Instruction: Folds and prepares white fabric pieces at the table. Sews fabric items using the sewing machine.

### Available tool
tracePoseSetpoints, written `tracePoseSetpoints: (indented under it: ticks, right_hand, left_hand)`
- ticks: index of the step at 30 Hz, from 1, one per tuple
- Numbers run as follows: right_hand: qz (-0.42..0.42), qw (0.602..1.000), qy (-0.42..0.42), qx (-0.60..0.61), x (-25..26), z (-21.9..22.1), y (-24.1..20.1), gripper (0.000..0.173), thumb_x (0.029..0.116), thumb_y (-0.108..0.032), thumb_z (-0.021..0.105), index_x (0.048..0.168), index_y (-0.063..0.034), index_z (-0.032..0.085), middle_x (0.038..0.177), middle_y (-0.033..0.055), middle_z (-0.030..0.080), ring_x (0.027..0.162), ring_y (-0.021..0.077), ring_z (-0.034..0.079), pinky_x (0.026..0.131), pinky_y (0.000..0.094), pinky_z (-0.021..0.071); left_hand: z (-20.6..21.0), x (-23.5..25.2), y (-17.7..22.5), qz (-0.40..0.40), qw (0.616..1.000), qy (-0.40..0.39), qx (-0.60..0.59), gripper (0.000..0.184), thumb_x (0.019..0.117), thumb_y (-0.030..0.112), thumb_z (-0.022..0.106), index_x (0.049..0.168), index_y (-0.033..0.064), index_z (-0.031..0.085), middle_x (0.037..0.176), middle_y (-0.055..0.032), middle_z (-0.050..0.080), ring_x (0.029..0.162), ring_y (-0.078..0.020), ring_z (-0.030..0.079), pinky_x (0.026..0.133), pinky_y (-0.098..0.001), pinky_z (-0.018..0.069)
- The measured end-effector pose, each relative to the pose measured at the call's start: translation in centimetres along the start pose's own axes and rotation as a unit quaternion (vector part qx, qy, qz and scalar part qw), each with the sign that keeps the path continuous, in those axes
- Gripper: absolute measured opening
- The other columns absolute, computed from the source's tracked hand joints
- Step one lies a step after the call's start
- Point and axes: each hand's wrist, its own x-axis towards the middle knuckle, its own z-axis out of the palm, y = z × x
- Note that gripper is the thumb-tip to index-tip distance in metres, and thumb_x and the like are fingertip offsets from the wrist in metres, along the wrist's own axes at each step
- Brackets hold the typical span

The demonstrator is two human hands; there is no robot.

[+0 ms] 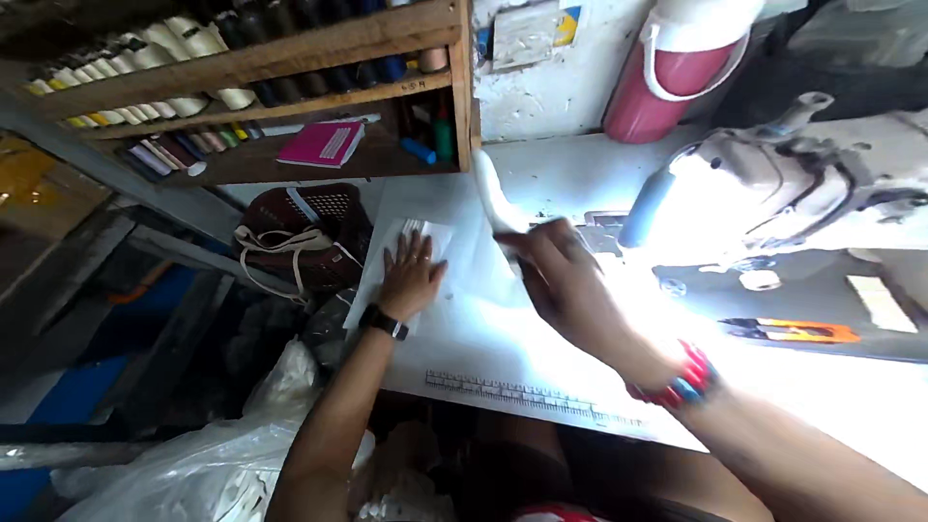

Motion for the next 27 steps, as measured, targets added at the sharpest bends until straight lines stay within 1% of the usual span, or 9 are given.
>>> tracePoseSetpoints:
  ticks: [4,7,12,14,17,19,21,23,27]
  right_hand:
    - [-0.023,0.998,-0.052,0.023,-6.1,-5.9,-1.6,0.031,0.1032,-0.016,0.049,0.128,-0.0171,0.067,0.108,0.0095,0.066,0.095,0.0155,0.064,0.080,0.0280,0.0558]
    - [0.029,0.990,-0.137,0.026,-9.6,-8.8,1.2,0.034,0.0992,-0.018,0.050,0.127,-0.0129,0.069,0.111,0.0058,0.075,0.094,0.0155,0.072,0.084,0.0338,0.0598]
    - [0.055,0.981,-0.181,0.039,-13.0,-9.4,2.5,0.030,0.0973,-0.016,0.051,0.117,-0.0172,0.073,0.110,0.0026,0.074,0.091,0.0134,0.071,0.076,0.0334,0.0601]
    - [0.076,0.982,-0.165,0.046,-13.2,-10.6,1.5,0.028,0.0965,-0.017,0.056,0.116,-0.0122,0.075,0.107,0.0076,0.074,0.091,0.0149,0.072,0.078,0.0331,0.0610]
    - [0.178,0.968,-0.162,0.074,-14.8,-13.4,0.8,0.055,0.0926,-0.026,0.073,0.132,0.0092,0.057,0.114,0.0232,0.070,0.100,0.0224,0.070,0.090,0.0397,0.0579]
    - [0.249,0.948,-0.132,0.150,-16.7,-14.3,1.1,0.063,0.0879,-0.018,0.077,0.137,0.0084,0.047,0.110,0.0080,0.068,0.093,0.0066,0.068,0.087,0.0276,0.0578]
    - [0.280,0.914,-0.075,0.284,-18.2,-14.5,0.9,0.055,0.0899,-0.007,0.074,0.135,-0.0158,0.044,0.100,-0.0201,0.066,0.092,-0.0044,0.067,0.088,0.0207,0.0579]
    - [0.278,0.892,-0.022,0.356,-18.5,-14.5,0.6,0.059,0.0913,-0.001,0.070,0.136,-0.0285,0.044,0.100,-0.0267,0.068,0.091,-0.0045,0.068,0.085,0.0195,0.0589]
    - [0.308,0.934,0.016,0.182,-17.6,-10.9,3.2,0.055,0.0897,-0.014,0.067,0.138,0.0010,0.045,0.087,-0.0067,0.065,0.067,-0.0036,0.062,0.062,0.0161,0.0565]
  left_hand:
    - [-0.5,4.2,0.9,-0.061,0.998,0.027,0.001,0.067,0.1089,0.050,0.033,0.160,0.0068,0.033,0.169,-0.0224,0.019,0.156,-0.0470,0.009,0.118,-0.0753,0.0024]
    - [-1.8,1.4,6.3,0.061,0.977,0.092,-0.183,0.051,0.1092,0.033,0.044,0.148,0.0003,0.051,0.157,-0.0207,0.044,0.151,-0.0330,0.034,0.126,-0.0564,0.0174]
    - [-2.3,-5.2,14.9,0.290,0.820,-0.245,-0.429,0.045,0.0912,0.025,0.075,0.124,-0.0039,0.065,0.106,-0.0136,0.073,0.097,-0.0159,0.070,0.089,-0.0358,0.0566]
    - [-2.5,-6.8,16.9,0.326,0.830,-0.259,-0.372,0.026,0.0914,0.020,0.071,0.103,-0.0025,0.068,0.075,-0.0081,0.064,0.067,-0.0152,0.060,0.062,-0.0342,0.0485]
    - [-3.2,-8.5,17.7,0.317,0.796,-0.265,-0.442,0.015,0.0961,0.010,0.058,0.095,-0.0041,0.065,0.066,-0.0035,0.054,0.058,-0.0085,0.049,0.053,-0.0270,0.0384]
    - [-3.7,-9.5,17.7,0.286,0.747,-0.292,-0.524,0.024,0.0932,0.005,0.062,0.112,-0.0099,0.061,0.081,-0.0070,0.063,0.070,-0.0049,0.058,0.064,-0.0226,0.0481]
    - [-4.2,-10.1,17.5,0.263,0.724,-0.311,-0.557,0.043,0.0885,0.001,0.067,0.127,-0.0130,0.054,0.101,-0.0147,0.068,0.087,-0.0091,0.066,0.080,-0.0261,0.0552]
    - [-4.6,-9.7,16.8,0.273,0.757,-0.256,-0.536,0.045,0.0836,0.002,0.069,0.124,-0.0119,0.055,0.108,-0.0158,0.065,0.094,-0.0109,0.064,0.083,-0.0261,0.0538]
    - [-4.0,-5.8,13.0,0.193,0.910,-0.109,-0.350,0.055,0.0864,0.005,0.075,0.136,-0.0050,0.056,0.116,-0.0186,0.069,0.103,-0.0237,0.068,0.090,-0.0393,0.0557]
